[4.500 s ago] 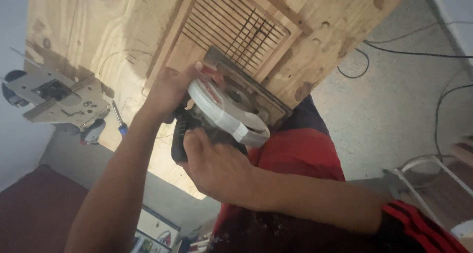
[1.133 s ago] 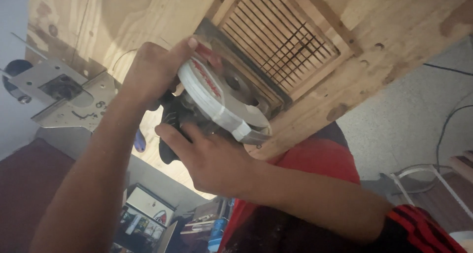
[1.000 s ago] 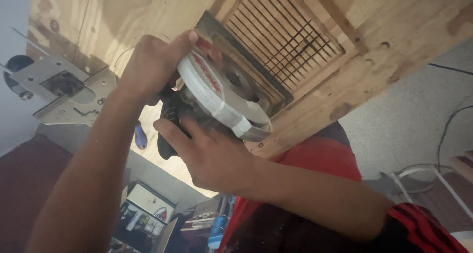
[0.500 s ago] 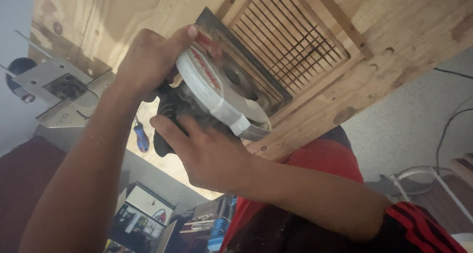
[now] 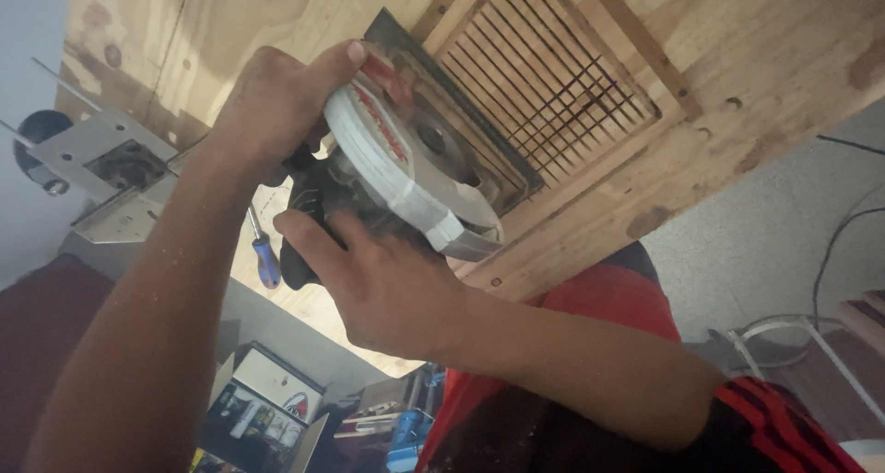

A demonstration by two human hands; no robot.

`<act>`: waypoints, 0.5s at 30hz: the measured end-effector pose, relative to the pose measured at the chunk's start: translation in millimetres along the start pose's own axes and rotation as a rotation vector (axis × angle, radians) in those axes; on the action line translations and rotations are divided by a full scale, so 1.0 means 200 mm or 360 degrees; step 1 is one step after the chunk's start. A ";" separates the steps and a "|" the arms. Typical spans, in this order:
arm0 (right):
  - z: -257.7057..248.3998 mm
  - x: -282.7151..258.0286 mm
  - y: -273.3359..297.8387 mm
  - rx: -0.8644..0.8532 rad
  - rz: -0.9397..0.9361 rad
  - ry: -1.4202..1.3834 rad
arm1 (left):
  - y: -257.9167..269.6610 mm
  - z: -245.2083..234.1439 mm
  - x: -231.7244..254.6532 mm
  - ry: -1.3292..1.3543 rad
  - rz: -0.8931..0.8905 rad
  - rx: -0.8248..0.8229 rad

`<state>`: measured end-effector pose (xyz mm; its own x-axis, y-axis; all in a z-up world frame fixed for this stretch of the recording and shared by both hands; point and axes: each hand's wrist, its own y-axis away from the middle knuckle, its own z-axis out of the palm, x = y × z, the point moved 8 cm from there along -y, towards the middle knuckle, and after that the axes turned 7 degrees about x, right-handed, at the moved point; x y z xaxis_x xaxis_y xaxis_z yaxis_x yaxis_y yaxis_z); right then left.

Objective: Prying out thin wood strips from a slotted board with a screwdriver and then cutting the board using a circular saw.

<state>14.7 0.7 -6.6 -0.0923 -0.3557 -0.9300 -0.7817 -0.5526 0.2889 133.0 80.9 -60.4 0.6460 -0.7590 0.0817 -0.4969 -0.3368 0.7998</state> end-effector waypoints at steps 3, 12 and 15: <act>-0.01 -0.01 0.00 0.0018 -0.0018 -0.0011 | -0.01 0.00 0.00 0.0021 0.0042 -0.0024; -0.01 -0.02 -0.01 0.0124 -0.0085 0.0064 | 0.03 -0.02 0.04 0.0011 0.0107 -0.0055; -0.01 -0.01 -0.01 0.0122 -0.0065 0.0082 | 0.02 -0.01 0.04 0.0099 0.0149 -0.0087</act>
<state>17.5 1.9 -5.1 -0.0289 -0.3737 -0.9271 -0.8294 -0.5087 0.2309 138.3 74.0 -56.1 0.6336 -0.7492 0.1928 -0.5255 -0.2339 0.8180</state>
